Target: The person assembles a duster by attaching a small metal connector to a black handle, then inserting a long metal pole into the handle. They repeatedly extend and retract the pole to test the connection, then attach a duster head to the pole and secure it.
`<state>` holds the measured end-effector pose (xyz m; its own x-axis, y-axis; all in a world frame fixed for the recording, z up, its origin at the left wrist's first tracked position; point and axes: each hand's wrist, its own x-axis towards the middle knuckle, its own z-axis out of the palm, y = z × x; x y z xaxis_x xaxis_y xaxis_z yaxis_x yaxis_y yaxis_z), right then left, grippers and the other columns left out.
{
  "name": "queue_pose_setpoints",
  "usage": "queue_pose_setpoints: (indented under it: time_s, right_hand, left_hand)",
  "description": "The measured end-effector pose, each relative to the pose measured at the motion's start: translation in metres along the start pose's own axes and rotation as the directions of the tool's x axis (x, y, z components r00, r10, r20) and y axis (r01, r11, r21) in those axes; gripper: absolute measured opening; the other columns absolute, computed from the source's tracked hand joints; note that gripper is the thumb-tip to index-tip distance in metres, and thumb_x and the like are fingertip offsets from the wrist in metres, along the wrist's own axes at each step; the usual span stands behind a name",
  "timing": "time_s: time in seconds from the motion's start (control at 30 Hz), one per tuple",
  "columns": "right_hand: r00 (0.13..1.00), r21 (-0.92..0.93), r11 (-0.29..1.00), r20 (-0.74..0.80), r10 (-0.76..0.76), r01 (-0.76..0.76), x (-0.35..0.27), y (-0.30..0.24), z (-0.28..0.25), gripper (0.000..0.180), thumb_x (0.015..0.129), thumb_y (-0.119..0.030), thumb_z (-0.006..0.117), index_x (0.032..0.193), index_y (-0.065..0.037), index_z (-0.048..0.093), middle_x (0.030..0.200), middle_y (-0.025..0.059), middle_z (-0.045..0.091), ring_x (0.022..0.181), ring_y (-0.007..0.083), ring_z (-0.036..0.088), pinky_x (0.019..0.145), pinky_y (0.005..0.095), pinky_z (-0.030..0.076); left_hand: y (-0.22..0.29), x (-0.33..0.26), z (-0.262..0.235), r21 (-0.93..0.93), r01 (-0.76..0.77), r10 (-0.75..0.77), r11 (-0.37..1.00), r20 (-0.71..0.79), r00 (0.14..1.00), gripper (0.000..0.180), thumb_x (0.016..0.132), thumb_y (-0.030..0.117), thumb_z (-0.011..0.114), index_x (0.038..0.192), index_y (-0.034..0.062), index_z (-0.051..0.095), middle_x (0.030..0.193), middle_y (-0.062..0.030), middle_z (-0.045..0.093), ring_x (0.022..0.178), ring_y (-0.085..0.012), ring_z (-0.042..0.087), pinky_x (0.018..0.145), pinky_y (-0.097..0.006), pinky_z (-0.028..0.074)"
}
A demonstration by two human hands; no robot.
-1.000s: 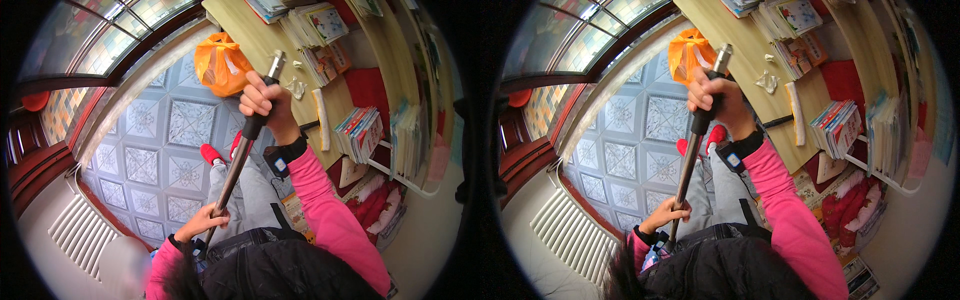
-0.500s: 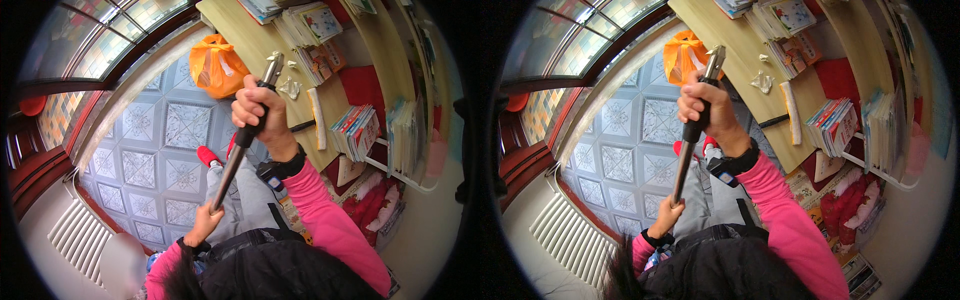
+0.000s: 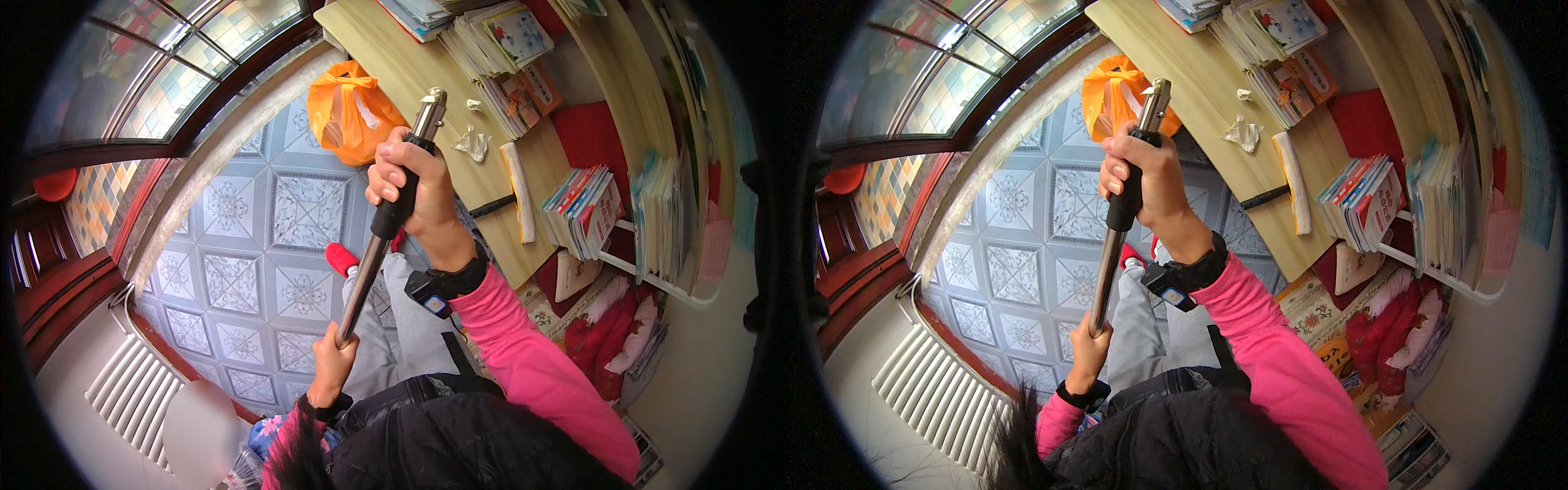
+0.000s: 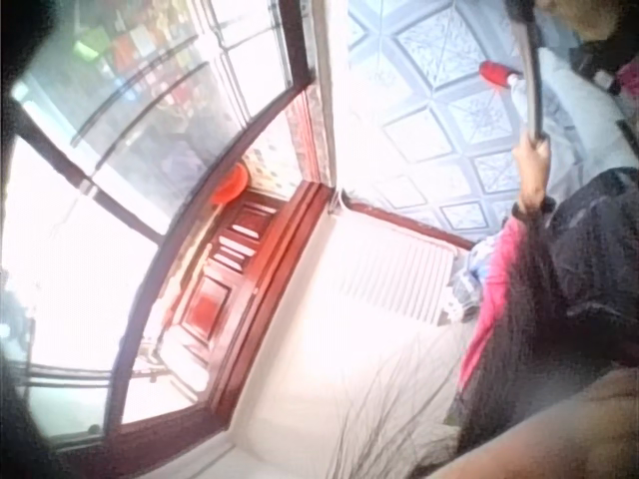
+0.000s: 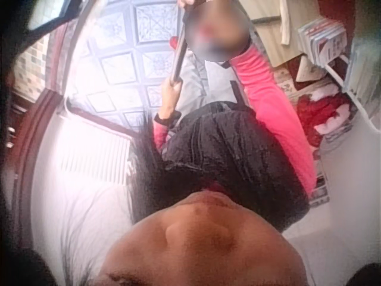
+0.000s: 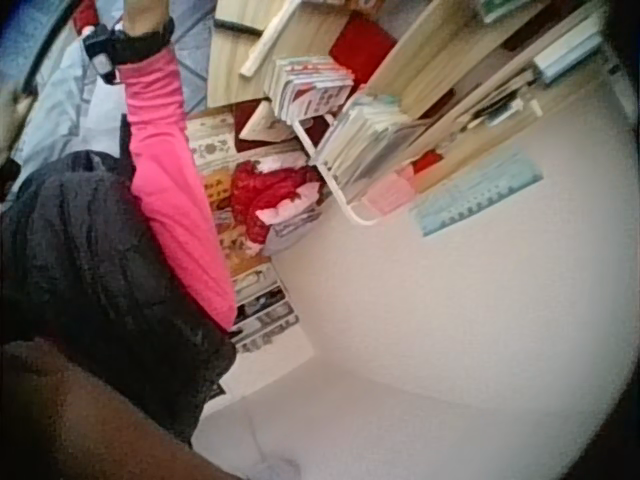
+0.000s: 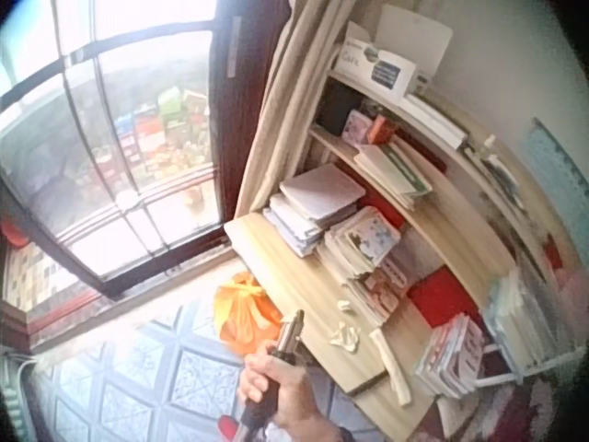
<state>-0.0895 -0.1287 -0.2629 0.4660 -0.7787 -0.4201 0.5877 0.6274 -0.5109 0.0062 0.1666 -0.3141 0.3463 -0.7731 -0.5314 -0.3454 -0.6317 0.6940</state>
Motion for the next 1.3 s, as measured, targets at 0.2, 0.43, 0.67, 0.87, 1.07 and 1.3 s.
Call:
queue_pose_setpoints:
  time_s: [0.2,0.43,0.67,0.87,1.07,1.3]
  right_hand:
    - [0.995,-0.065,0.998,-0.101,-0.017,0.01,0.0,0.013,-0.006,0.019,0.082,-0.014,0.06,0.071,-0.012,0.045,0.053,-0.0016,0.041,0.044,0.0116,0.044,0.049,0.0309,0.043]
    - [0.999,0.079,0.996,-0.031,0.04,-0.038,-0.01,0.009,-0.024,0.015,0.079,-0.007,0.058,0.07,-0.009,0.046,0.051,0.0007,0.041,0.043,0.0142,0.046,0.048,0.0322,0.044]
    - [0.992,0.109,0.988,0.082,0.101,-0.11,-0.034,0.04,-0.027,0.016,0.075,-0.011,0.067,0.068,-0.004,0.055,0.054,0.0058,0.053,0.044,0.0151,0.052,0.045,0.0292,0.044]
    - [0.988,0.087,0.985,0.021,0.151,-0.152,-0.058,0.04,-0.043,0.021,0.078,-0.009,0.065,0.063,-0.004,0.05,0.053,0.0043,0.05,0.044,0.0129,0.05,0.044,0.0279,0.042]
    - [0.939,0.064,0.996,-0.332,0.087,-0.07,-0.048,0.035,-0.095,0.025,0.077,-0.01,0.057,0.055,-0.005,0.049,0.048,0.006,0.051,0.037,0.0138,0.047,0.039,0.0281,0.039]
    - [0.961,0.087,0.995,-0.269,0.064,-0.042,-0.038,0.041,-0.159,0.015,0.083,-0.013,0.064,0.079,-0.006,0.051,0.058,0.004,0.054,0.048,0.0134,0.051,0.049,0.0288,0.044]
  left_hand:
    - [-0.004,-0.003,-0.002,0.015,0.039,-0.039,0.999,0.015,0.999,0.019,0.077,0.011,0.066,0.078,0.0009,0.05,0.056,-0.0212,0.048,0.055,-0.0437,0.048,0.047,-0.037,0.042]
    - [0.006,0.022,-0.044,-0.207,0.165,-0.02,0.964,0.562,0.827,0.034,0.075,0.016,0.073,0.101,0.003,0.056,0.103,-0.0061,0.058,0.095,-0.0133,0.052,0.082,-0.03,0.042]
    - [0.059,0.067,-0.025,-0.497,0.326,0.124,0.804,0.676,0.726,0.047,0.079,0.015,0.067,0.114,-0.0047,0.043,0.086,-0.0158,0.064,0.082,-0.0231,0.064,0.077,-0.033,0.05]
    - [0.085,0.075,0.013,-0.404,0.554,-0.139,0.727,0.704,0.696,0.02,0.085,0.005,0.06,0.07,0.0041,0.046,0.05,-0.0009,0.044,0.037,-0.0113,0.04,0.036,-0.025,0.031]
    - [0.1,0.081,0.064,-0.254,0.567,-0.311,0.784,0.63,0.711,0.024,0.087,0.014,0.058,0.069,0.0104,0.043,0.048,0.0022,0.038,0.034,-0.0096,0.035,0.034,-0.026,0.026]
    - [0.108,0.108,0.101,-0.134,0.585,-0.381,0.8,0.639,0.668,0.025,0.086,0.007,0.059,0.072,0.0112,0.04,0.049,0.0032,0.038,0.035,-0.0078,0.034,0.034,-0.025,0.024]
